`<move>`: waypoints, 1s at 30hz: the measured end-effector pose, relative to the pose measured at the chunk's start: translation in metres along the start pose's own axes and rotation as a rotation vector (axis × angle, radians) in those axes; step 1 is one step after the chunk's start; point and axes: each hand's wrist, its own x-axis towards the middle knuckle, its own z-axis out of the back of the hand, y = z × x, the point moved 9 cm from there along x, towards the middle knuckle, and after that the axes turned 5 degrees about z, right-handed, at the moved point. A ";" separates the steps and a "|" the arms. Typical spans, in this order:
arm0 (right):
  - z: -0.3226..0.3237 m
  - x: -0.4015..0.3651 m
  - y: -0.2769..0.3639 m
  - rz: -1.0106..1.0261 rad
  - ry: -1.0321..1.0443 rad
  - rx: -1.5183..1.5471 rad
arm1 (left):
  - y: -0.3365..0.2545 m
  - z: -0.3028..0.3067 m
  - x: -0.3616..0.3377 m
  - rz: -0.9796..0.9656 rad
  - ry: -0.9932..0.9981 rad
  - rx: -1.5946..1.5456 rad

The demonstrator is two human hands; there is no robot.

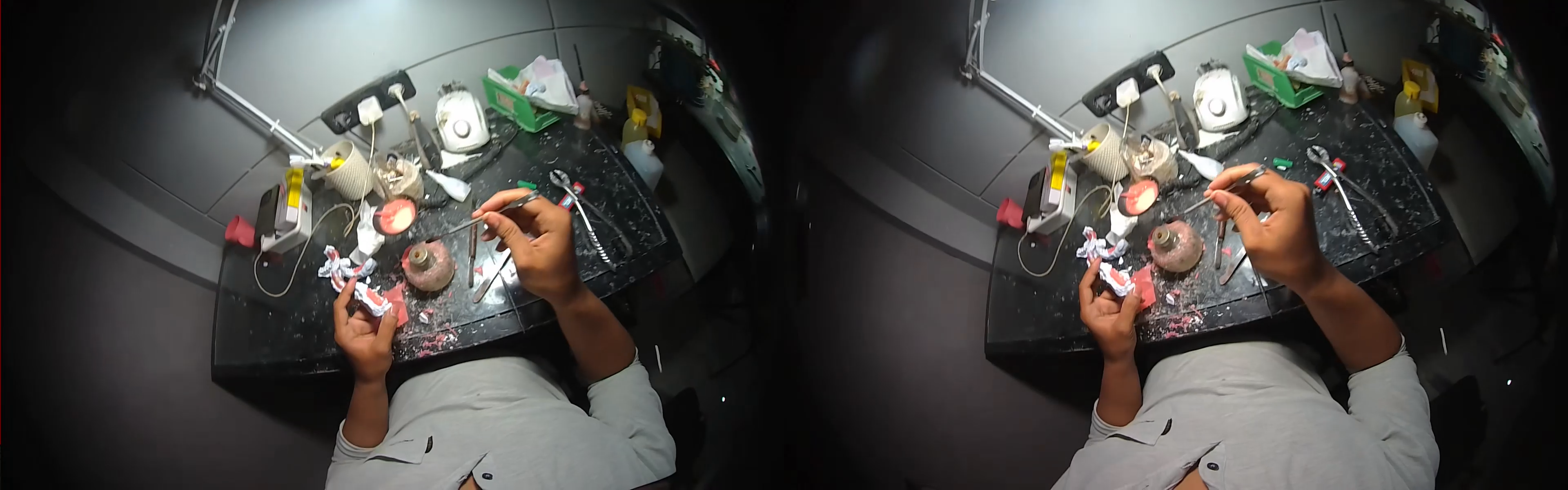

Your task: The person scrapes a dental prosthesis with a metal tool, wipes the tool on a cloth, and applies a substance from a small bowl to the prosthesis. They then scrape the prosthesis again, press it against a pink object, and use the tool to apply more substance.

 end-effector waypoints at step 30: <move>-0.007 -0.002 0.003 0.035 0.061 -0.002 | -0.005 -0.003 0.001 -0.112 0.065 0.064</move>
